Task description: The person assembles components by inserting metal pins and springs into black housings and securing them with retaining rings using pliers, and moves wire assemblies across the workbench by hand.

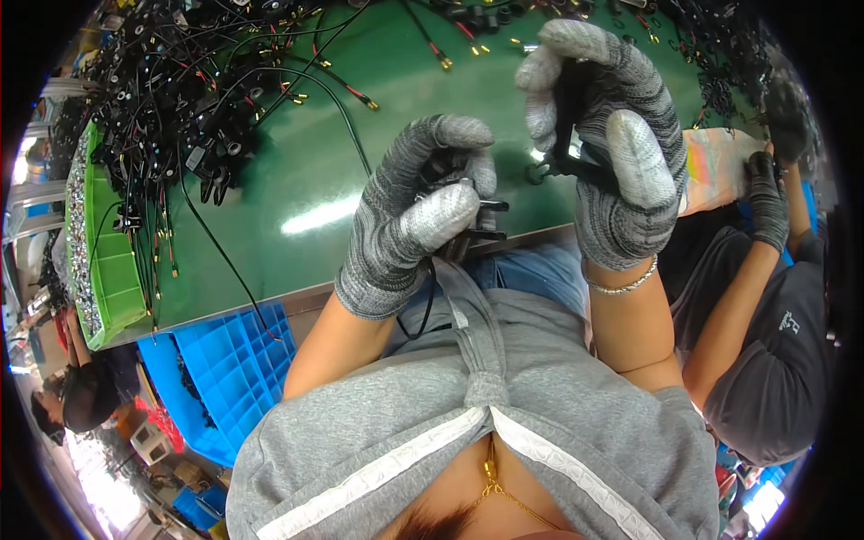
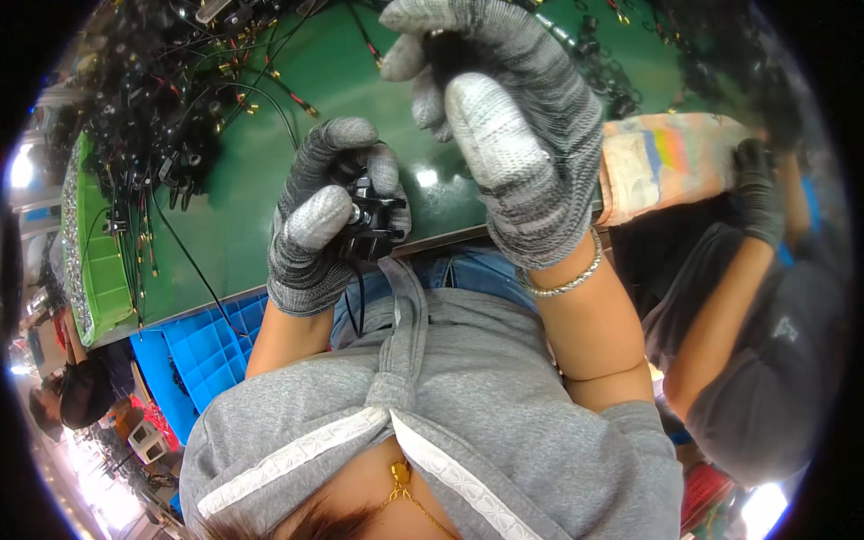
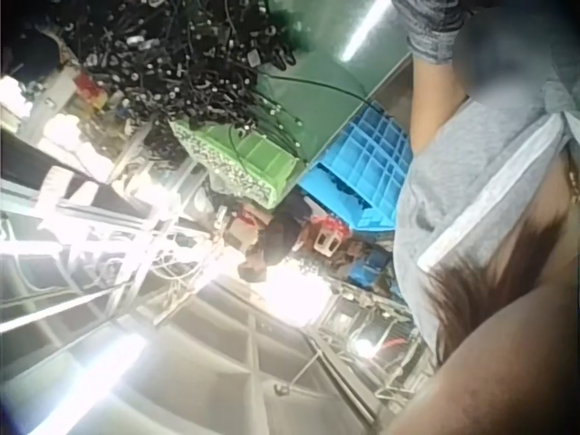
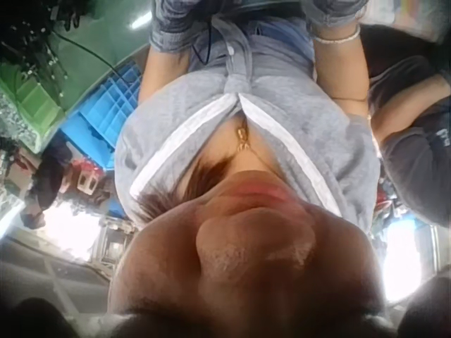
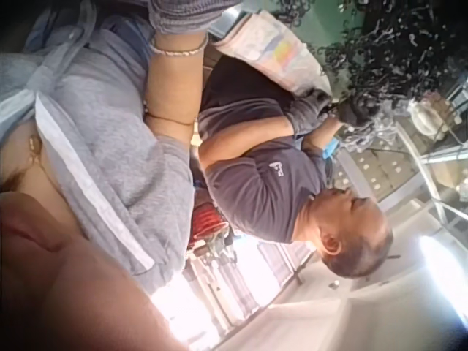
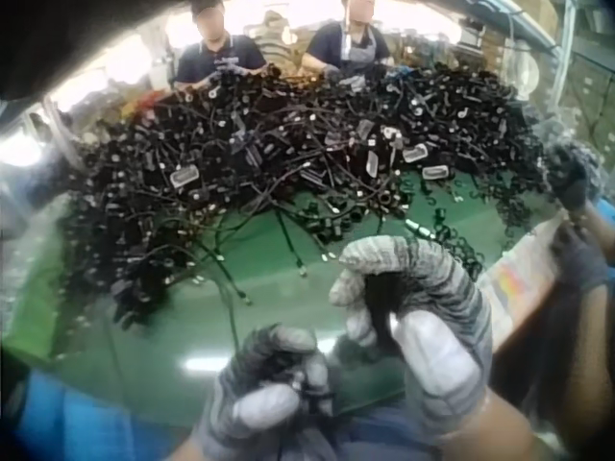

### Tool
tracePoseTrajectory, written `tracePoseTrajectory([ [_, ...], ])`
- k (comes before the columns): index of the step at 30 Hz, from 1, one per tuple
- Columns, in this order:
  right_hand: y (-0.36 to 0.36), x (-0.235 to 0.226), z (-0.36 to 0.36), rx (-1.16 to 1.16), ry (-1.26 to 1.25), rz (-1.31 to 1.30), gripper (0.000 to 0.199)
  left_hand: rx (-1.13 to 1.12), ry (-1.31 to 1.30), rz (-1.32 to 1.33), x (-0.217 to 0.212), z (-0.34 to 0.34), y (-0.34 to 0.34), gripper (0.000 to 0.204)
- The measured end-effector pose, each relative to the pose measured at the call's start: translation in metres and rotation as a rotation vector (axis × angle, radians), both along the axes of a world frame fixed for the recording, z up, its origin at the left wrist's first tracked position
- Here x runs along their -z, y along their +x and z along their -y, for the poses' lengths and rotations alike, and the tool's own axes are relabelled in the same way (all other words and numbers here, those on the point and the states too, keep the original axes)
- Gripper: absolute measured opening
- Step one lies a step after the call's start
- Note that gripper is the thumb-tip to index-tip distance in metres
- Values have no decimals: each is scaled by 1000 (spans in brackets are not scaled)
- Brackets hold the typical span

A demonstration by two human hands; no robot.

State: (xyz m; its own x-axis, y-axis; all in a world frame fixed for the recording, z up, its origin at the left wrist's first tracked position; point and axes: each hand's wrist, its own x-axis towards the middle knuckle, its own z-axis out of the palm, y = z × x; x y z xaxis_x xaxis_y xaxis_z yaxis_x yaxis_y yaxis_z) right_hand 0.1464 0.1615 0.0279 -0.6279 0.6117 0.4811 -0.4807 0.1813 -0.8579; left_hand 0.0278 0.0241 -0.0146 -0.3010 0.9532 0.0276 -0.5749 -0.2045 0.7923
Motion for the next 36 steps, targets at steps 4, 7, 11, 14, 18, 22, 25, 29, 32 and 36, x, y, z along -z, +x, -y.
tracePoseTrajectory([
  [4, -3, 1, 2, 0, -26, 49, 62, 10, -4, -15, -1, 0, -3, 47],
  [7, -3, -1, 4, -43, 4, 67, 62, 35, -9, 21, 0, 1, -4, 45],
  [11, 1, 6, -2, -60, -41, -33, 56, 44, -9, -10, 1, 3, -3, 48],
  [14, -4, 2, -11, -150, -158, -164, 53, -47, -37, -86, -1, 0, 8, 56],
  [18, -1, -62, -26, -494, -454, -278, 50, -125, 13, -179, 11, -3, 11, 75],
  [22, -1, -82, -34, -714, -223, -264, 51, -155, -2, -283, 0, 0, 16, 87],
  [25, -2, -81, -26, -775, -106, -223, 52, -194, -32, -382, -1, 0, 14, 85],
  [29, -8, -82, -23, -831, -46, -189, 53, -91, -56, -358, -1, 2, 13, 76],
  [32, -14, -85, -28, -870, -32, -148, 54, -97, -12, -364, -2, 1, 14, 73],
  [36, -14, -85, -27, -876, -19, -109, 55, -98, 22, -350, 1, 1, 15, 70],
])
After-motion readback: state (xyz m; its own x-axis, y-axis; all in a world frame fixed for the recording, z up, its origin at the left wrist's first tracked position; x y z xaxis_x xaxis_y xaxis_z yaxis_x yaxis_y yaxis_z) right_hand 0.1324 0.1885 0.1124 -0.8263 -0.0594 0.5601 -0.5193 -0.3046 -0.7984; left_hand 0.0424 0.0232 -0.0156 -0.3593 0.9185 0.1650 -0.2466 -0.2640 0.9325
